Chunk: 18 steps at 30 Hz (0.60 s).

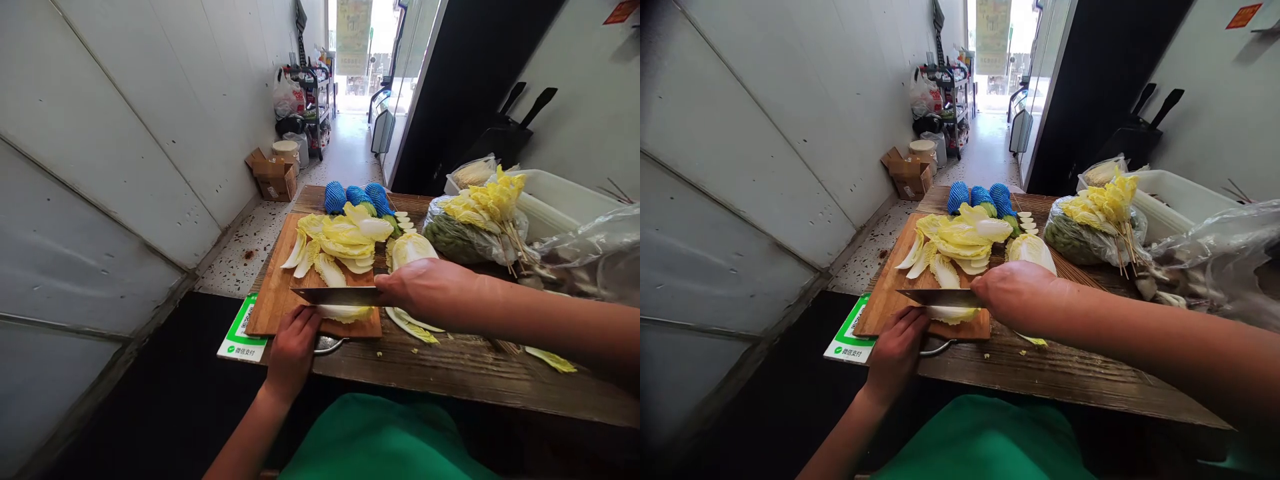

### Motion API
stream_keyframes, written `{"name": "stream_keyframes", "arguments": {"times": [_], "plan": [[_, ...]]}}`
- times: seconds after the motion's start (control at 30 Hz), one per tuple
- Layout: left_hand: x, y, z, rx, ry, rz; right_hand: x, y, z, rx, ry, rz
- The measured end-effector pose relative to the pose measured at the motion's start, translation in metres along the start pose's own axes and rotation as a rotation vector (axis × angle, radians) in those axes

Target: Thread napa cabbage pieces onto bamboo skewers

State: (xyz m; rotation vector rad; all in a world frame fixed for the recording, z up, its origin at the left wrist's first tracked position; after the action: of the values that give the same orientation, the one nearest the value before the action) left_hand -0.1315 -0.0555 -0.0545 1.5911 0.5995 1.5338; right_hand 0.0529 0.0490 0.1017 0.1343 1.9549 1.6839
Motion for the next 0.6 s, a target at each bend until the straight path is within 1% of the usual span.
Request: {"name": "stream_keyframes", "arguments": {"times": [0.27, 0.6], "plan": [[0.001, -0.002, -0.001, -0.014, 0.000, -0.007, -0.009, 0.003, 0.003, 0.035, -0.015, -0.007], [0.001, -0.002, -0.001, 0.018, -0.011, 0.002, -0.029, -0.006, 0.015, 0.087, -0.013, 0.029]]}}
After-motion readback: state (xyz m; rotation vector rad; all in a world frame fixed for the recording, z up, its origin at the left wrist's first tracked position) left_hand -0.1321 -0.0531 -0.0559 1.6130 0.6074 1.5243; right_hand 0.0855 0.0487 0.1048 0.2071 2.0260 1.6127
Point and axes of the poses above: each hand's wrist, its own x-axis towards the middle knuckle, its own y-axis out of the back of the hand, z = x × y, the point moved 2 cm from there along x, towards the middle knuckle, and after that the axes turned 10 degrees about x, right-handed, at the moved point
